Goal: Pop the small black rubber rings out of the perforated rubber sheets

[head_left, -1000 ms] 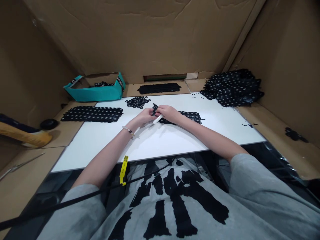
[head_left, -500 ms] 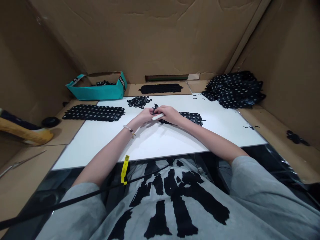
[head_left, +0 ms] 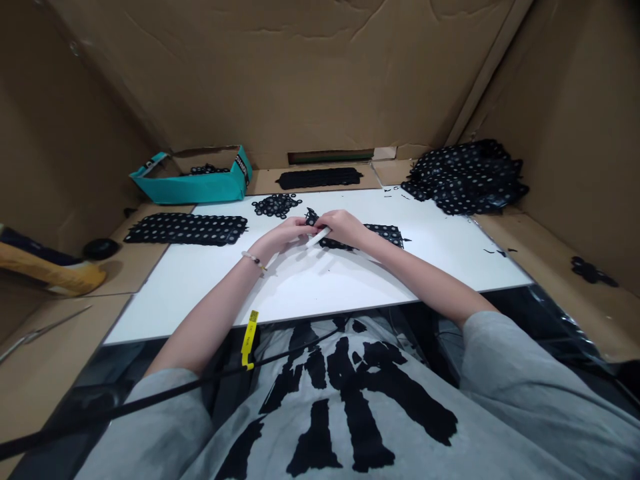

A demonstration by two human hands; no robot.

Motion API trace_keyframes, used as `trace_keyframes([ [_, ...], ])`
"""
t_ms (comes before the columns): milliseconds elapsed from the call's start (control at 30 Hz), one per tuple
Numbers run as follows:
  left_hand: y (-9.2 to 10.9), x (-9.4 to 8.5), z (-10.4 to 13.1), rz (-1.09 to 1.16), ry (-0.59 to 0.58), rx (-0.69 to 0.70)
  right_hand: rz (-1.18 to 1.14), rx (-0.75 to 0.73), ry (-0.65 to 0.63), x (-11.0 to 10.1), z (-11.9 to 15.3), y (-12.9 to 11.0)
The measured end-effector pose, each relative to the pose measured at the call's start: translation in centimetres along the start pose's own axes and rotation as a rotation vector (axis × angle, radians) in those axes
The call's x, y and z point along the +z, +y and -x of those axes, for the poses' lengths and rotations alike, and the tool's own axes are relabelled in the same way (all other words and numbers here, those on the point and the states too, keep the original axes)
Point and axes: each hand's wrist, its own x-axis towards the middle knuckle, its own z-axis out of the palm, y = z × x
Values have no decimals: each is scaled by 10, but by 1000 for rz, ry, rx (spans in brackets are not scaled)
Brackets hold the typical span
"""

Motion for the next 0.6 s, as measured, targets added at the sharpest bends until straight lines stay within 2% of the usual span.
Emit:
trace_keyframes([
  [367,1,-2,-2,70,51,-120,-186,180,59,1,0,-7],
  [600,6,-3,-1,125,24,-121,-492,484,206,6,-6,3],
])
